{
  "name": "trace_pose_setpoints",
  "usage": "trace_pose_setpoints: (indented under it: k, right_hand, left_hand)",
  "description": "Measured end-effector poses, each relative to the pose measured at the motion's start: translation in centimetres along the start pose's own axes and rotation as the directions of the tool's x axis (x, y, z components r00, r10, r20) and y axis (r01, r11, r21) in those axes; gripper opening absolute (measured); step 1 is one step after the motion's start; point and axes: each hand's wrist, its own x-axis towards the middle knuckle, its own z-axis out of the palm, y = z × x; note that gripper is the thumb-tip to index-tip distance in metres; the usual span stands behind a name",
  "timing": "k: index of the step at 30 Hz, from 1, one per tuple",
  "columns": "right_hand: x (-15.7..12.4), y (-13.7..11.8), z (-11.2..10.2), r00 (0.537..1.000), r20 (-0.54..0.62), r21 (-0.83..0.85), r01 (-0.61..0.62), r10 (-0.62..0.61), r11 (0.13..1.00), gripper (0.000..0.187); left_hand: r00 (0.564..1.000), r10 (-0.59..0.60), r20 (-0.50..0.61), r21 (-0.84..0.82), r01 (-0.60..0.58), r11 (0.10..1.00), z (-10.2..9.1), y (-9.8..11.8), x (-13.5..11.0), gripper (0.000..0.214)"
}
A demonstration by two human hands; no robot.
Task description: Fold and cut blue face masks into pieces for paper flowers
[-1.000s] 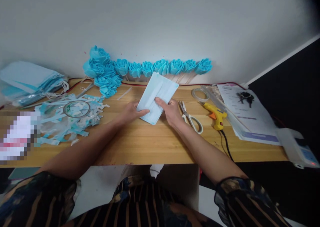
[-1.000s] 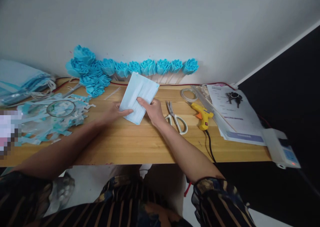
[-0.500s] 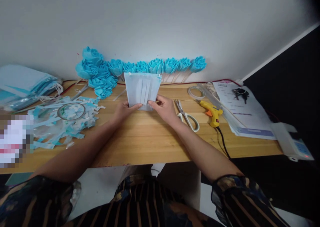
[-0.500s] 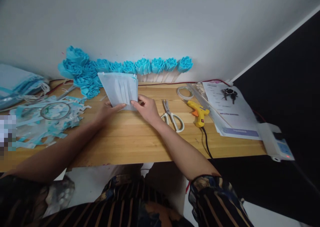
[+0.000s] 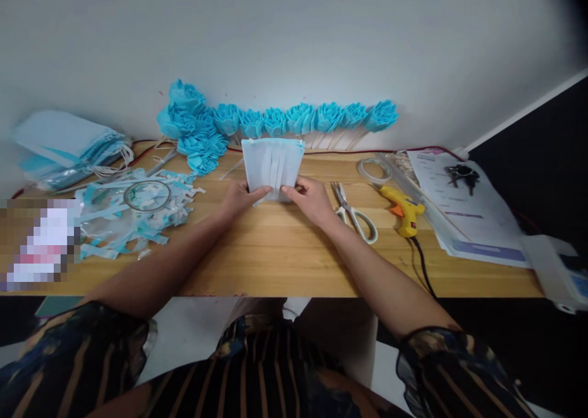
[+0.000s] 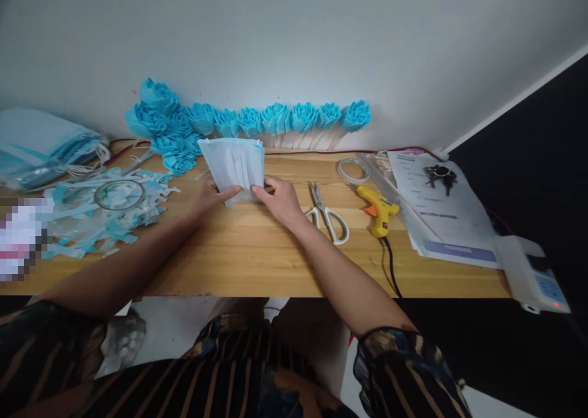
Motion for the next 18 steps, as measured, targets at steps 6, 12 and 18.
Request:
trace_pose_setpoints:
  k: [6,12,18]
  right_hand:
    - [0.0,-0.47,-0.14,0.999,-0.032,0.007,0.043,-0.043,0.999,0.027]
    - [0.04,-0.41,0.0,1.0,-0.002,0.028,0.029,-0.029,0.999,0.027]
    - [0.03,0.02,0.04,1.0,0.019,-0.013,0.006,-0.006,1.0,0.026]
  left_hand:
    - [0.999,0.047,-0.01,-0.024,-0.047,0.999,0.04,0.84,-0.14,0.068]
    - [1.0,-0.011,-0.004,-0.003,0.011,1.0,-0.17,0.58,-0.01,0.07]
    - [1.0,-0.02,-0.009,-0.021,0.019,1.0,0.06,0.09,-0.01,0.066]
